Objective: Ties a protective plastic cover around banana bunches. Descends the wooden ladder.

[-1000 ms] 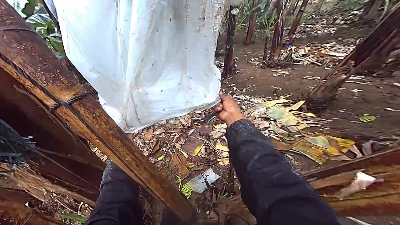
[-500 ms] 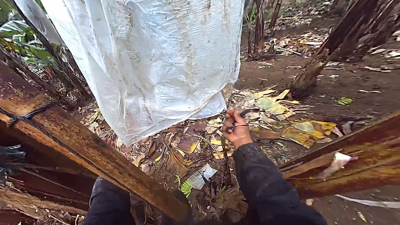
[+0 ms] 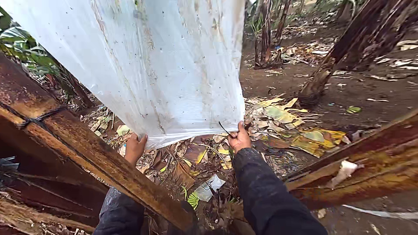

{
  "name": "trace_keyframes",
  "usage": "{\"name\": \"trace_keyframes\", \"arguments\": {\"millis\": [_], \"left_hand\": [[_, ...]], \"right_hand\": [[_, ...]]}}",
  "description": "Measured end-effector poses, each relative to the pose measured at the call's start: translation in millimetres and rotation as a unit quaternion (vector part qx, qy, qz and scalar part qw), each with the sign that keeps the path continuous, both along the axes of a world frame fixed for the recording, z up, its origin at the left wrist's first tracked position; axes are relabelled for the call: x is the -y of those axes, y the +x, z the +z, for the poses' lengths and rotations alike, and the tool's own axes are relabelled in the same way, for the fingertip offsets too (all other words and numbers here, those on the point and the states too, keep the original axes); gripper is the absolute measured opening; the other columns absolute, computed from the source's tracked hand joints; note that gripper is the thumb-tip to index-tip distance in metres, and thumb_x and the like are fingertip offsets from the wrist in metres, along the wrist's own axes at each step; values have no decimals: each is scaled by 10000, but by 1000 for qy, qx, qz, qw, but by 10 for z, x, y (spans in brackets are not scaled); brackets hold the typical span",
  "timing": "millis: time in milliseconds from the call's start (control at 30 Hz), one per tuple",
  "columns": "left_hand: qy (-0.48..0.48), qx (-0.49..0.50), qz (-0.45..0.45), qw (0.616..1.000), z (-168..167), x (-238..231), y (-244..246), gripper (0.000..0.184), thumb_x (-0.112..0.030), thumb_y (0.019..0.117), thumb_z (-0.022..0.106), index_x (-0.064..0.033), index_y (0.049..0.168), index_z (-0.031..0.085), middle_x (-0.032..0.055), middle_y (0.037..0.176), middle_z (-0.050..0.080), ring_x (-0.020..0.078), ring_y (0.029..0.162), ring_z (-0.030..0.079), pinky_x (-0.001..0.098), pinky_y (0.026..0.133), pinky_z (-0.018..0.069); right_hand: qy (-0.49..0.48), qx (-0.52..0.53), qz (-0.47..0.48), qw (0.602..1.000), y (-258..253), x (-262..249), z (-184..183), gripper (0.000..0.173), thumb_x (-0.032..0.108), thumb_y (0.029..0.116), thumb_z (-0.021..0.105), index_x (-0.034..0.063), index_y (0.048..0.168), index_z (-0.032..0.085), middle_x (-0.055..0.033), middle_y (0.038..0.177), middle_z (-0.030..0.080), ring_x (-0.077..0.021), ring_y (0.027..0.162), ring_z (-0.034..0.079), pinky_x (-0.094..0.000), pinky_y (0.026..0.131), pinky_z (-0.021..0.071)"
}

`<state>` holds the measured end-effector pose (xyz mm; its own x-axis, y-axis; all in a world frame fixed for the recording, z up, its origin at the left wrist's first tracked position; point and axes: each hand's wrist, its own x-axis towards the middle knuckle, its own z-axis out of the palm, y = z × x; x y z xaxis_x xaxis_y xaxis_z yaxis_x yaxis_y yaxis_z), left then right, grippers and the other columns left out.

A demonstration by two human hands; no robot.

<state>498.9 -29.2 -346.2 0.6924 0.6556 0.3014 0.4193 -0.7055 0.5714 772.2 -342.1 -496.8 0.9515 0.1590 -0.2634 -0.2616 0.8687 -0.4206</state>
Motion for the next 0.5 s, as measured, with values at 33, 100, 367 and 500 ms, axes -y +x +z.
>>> {"name": "trace_keyframes", "arguments": {"millis": [33, 100, 367, 500], "left_hand": [[5, -4, -10, 1000, -12, 11, -19, 316, -332, 1024, 638, -41, 1138, 689, 159, 963, 734, 313, 913, 719, 609, 881, 543], [19, 3, -28, 999, 9, 33, -22, 282, -286, 1027, 634, -31, 1129, 698, 159, 1004, 730, 303, 944, 714, 595, 906, 540], [13, 99, -112, 989, 29, 471, 57, 286, -207, 908, 776, -67, 1150, 716, 140, 1344, 609, 244, 1210, 613, 513, 1032, 517], [-8, 111, -120, 987, 29, 829, 474, 514, -163, 840, 836, -39, 1296, 633, 202, 1378, 586, 315, 1226, 612, 565, 1020, 523]], "right_hand": [[-6, -29, -8, 1000, -160, 34, -240, 249, 444, 1046, 558, 214, 959, 515, 78, 622, 434, -29, 445, 355, -191, 445, 368], [-2, -28, 61, 998, -635, 20, -331, 380, 456, 1098, 412, 200, 829, 491, 79, 550, 405, -40, 424, 367, -194, 439, 375], [-138, 59, 151, 977, -831, -806, 858, 368, 529, 1000, 610, 181, 1118, 618, 6, 761, 598, -87, 576, 541, -276, 518, 497], [-217, 92, 274, 932, -1351, -1333, 917, 557, 407, 1098, 458, -12, 1465, 455, -240, 1383, 576, -320, 1236, 584, -516, 1029, 498]]}}
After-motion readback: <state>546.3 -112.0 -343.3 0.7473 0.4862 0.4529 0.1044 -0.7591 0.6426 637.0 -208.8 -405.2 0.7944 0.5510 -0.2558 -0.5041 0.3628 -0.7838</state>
